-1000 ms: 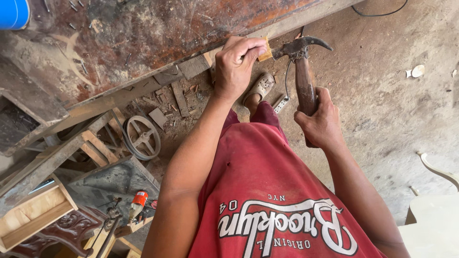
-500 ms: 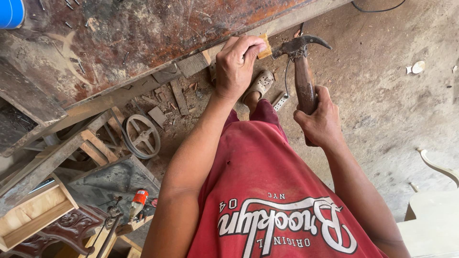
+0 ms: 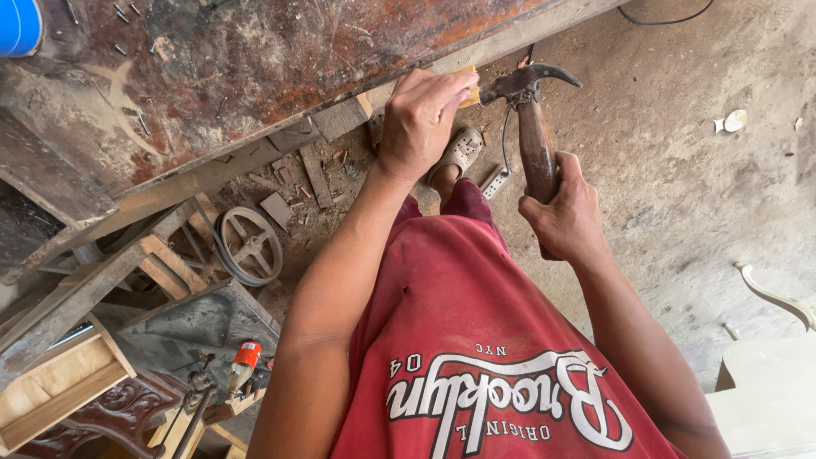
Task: The person hammers nails into a small wooden block, then uses an angle grinder to smooth a long wooden plank. The person continues hammering nails into the block and briefly uses a chisel on the plank.
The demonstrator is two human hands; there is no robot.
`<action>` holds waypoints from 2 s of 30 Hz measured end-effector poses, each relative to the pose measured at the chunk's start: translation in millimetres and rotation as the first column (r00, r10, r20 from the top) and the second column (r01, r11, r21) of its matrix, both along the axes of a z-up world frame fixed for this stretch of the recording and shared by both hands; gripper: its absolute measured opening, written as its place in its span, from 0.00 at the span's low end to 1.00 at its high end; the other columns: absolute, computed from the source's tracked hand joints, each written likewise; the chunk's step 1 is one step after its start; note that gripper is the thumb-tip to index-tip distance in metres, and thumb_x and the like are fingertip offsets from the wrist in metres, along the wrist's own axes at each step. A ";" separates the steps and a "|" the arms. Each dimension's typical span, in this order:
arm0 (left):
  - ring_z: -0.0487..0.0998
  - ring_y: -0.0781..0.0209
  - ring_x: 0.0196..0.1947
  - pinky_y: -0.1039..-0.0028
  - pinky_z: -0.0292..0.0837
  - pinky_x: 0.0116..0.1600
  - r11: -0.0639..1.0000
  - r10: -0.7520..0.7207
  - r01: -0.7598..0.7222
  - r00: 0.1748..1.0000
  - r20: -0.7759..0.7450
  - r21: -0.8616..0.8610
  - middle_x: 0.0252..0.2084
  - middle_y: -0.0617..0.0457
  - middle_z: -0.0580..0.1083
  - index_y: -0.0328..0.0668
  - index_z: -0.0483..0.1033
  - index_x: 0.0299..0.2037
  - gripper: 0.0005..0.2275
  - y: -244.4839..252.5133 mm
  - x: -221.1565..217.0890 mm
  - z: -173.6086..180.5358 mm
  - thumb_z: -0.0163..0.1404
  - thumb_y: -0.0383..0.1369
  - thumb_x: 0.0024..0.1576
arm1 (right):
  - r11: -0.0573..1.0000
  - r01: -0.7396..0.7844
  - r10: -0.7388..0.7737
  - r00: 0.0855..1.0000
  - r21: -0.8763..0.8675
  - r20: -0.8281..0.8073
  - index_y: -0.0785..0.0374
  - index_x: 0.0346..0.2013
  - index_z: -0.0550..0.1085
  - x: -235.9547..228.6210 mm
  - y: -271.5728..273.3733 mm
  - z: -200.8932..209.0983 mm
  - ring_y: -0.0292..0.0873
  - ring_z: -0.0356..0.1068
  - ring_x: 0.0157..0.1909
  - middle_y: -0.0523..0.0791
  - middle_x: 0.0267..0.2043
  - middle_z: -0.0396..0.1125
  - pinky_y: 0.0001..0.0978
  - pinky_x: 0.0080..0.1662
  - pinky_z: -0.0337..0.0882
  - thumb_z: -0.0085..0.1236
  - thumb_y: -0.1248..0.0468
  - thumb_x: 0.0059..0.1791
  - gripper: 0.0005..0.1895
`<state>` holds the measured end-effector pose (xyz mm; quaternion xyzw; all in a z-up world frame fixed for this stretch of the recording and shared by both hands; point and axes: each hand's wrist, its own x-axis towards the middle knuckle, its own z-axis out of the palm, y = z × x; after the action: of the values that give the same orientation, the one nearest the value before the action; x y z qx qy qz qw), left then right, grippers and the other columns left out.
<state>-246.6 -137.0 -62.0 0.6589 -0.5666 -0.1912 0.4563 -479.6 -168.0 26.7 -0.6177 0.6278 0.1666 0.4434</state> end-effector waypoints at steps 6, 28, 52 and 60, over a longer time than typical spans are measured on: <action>0.82 0.62 0.39 0.71 0.80 0.44 0.995 0.057 -0.049 0.994 -0.091 0.085 0.39 0.54 0.82 0.44 0.80 0.45 0.05 0.9 4.7 8.2 0.58 0.27 0.61 | 1.000 0.005 -0.005 1.000 0.002 0.004 0.66 0.61 0.62 2.5 -2.4 0.4 0.53 0.77 0.38 0.57 0.41 0.73 0.46 0.42 0.77 0.62 0.65 0.41 0.35; 0.71 0.69 0.34 0.71 0.65 0.53 0.997 0.070 -0.069 0.919 0.388 -0.015 0.31 0.65 0.70 0.56 0.37 0.80 0.40 3.9 -12.8 -8.9 0.56 0.26 0.67 | 0.758 -0.333 0.442 0.894 -0.562 0.066 0.65 0.75 0.51 0.0 -10.7 64.4 0.62 0.75 0.45 0.62 0.56 0.70 0.49 0.43 0.77 0.60 0.70 0.45 0.45; 0.71 0.68 0.35 0.68 0.61 0.60 0.998 0.056 -0.053 0.945 0.322 -0.020 0.29 0.65 0.70 0.58 0.44 0.79 0.37 7.2 -9.3 -10.4 0.54 0.24 0.65 | 0.728 -0.394 0.474 0.881 -0.561 -0.004 0.66 0.79 0.44 6.6 -5.1 82.2 0.52 0.73 0.33 0.58 0.48 0.71 0.41 0.28 0.71 0.54 0.71 0.48 0.47; 0.77 0.60 0.43 0.63 0.71 0.61 0.999 0.043 -0.047 0.973 0.226 0.015 0.40 0.55 0.77 0.50 0.67 0.66 0.24 11.1 -9.3 -19.9 0.61 0.28 0.61 | 0.865 -0.316 0.345 0.939 -0.390 0.004 0.65 0.79 0.44 -1.7 -10.4 75.0 0.61 0.75 0.38 0.62 0.45 0.72 0.49 0.37 0.75 0.56 0.70 0.46 0.49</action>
<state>-255.9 -125.8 -81.9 0.6935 -0.5978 -0.1104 0.3866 -481.3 -178.4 101.6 -0.7964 0.5161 0.0914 0.3018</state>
